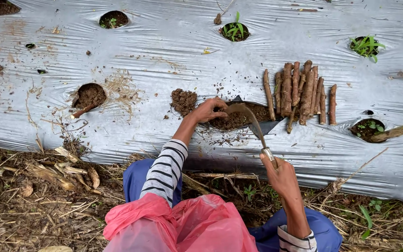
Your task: The person uses a sickle to cut a hole in a plastic mulch sheet and then digs into the soil underneath. They place a cassava cutting into the prepared hole and cover it with soil using their hands.
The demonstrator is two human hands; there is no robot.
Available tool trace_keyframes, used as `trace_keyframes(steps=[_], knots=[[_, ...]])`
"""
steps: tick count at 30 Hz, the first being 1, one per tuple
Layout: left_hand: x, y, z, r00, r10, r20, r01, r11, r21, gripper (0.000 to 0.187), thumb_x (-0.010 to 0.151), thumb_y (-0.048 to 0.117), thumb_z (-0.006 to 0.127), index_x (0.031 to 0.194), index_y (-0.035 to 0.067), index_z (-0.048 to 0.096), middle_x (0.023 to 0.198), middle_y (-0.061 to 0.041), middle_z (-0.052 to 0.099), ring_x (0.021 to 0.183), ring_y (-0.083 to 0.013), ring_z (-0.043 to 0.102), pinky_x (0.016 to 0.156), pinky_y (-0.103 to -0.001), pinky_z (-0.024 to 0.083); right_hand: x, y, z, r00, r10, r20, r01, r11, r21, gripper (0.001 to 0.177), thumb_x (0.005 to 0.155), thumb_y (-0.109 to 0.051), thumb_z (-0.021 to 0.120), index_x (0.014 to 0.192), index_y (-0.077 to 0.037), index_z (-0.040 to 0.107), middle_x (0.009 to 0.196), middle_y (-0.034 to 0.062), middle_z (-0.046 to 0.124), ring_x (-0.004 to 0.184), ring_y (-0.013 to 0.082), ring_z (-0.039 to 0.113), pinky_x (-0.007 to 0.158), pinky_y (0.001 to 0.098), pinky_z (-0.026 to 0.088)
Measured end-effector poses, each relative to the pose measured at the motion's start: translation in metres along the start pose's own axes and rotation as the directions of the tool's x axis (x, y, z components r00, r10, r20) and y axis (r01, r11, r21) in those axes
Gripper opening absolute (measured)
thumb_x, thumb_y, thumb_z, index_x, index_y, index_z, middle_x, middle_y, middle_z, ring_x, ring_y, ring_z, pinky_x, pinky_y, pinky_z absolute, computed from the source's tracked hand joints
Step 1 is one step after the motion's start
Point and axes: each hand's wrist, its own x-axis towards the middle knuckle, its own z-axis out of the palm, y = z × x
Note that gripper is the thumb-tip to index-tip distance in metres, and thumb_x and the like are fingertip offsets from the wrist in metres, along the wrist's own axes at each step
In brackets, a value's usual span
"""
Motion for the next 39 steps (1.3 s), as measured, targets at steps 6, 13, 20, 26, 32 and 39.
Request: trace_keyframes(steps=[6, 13, 20, 26, 32, 39], knots=[[-0.002, 0.008, 0.013, 0.991, -0.136, -0.016, 0.133, 0.934, 0.331, 0.025, 0.108, 0.023, 0.06, 0.12, 0.005, 0.074, 0.129, -0.017, 0.071, 0.126, -0.04, 0.063, 0.107, -0.057, 0.049, 0.029, 0.012, -0.017, 0.979, 0.035, -0.203, 0.007, 0.98, 0.2, 0.055, 0.107, -0.042, 0.061, 0.065, -0.008, 0.054, 0.045, 0.01, 0.052, 0.035, 0.0203, 0.052, 0.038, 0.032, 0.042], [0.001, -0.031, 0.077, 0.951, -0.291, -0.106, 0.276, 0.641, 0.716, 0.044, 0.109, 0.043, 0.044, 0.139, 0.011, 0.053, 0.143, -0.015, 0.05, 0.122, -0.0368, 0.063, 0.095, -0.053, 0.058, 0.088, 0.007, 0.027, 0.989, -0.015, -0.144, 0.054, 0.961, 0.273, 0.057, 0.106, -0.041, 0.061, 0.062, -0.006, 0.055, 0.042, 0.0124, 0.051, 0.032, 0.022, 0.052, 0.037, 0.0347, 0.042], [0.006, -0.06, 0.086, 0.925, -0.358, -0.126, 0.333, 0.607, 0.721, 0.061, 0.094, 0.046, 0.065, 0.143, 0.012, 0.051, 0.139, -0.021, 0.055, 0.133, -0.0441, 0.055, 0.095, -0.059, 0.057, 0.119, 0.012, 0.042, 0.987, -0.087, -0.132, 0.119, 0.959, 0.258, 0.059, 0.107, -0.046, 0.061, 0.061, -0.009, 0.053, 0.04, 0.0118, 0.051, 0.034, 0.0223, 0.054, 0.04, 0.0339, 0.042], [0.009, -0.028, 0.08, 0.879, -0.476, -0.032, 0.385, 0.669, 0.635, 0.072, 0.089, 0.043, 0.074, 0.15, 0.015, 0.048, 0.139, -0.027, 0.057, 0.132, -0.0493, 0.056, 0.098, -0.065, 0.055, 0.128, 0.022, 0.042, 0.975, -0.148, -0.166, 0.181, 0.96, 0.212, 0.059, 0.108, -0.047, 0.062, 0.063, -0.01, 0.053, 0.046, 0.0124, 0.052, 0.043, 0.0252, 0.054, 0.05, 0.0386, 0.042], [0.011, -0.034, 0.083, 0.874, -0.485, 0.015, 0.328, 0.613, 0.719, 0.068, 0.093, 0.038, 0.07, 0.153, 0.02, 0.045, 0.131, -0.026, 0.062, 0.116, -0.0472, 0.068, 0.088, -0.063, 0.059, 0.135, 0.033, 0.068, 0.971, -0.134, -0.199, 0.173, 0.966, 0.192, 0.059, 0.105, -0.048, 0.064, 0.064, -0.007, 0.052, 0.054, 0.0162, 0.053, 0.058, 0.0322, 0.056, 0.063, 0.047, 0.044], [0.006, -0.059, 0.092, 0.983, -0.18, -0.023, 0.129, 0.604, 0.787, 0.059, 0.087, 0.013, 0.075, 0.142, 0.021, 0.055, 0.122, -0.024, 0.066, 0.072, -0.0358, 0.075, 0.063, -0.051, 0.061, 0.138, 0.039, 0.09, 0.994, -0.007, -0.11, 0.047, 0.926, 0.374, 0.033, 0.089, -0.028, 0.074, 0.077, -0.004, 0.055, 0.055, 0.0132, 0.065, 0.042, 0.0216, 0.067, 0.037, 0.0323, 0.054]])
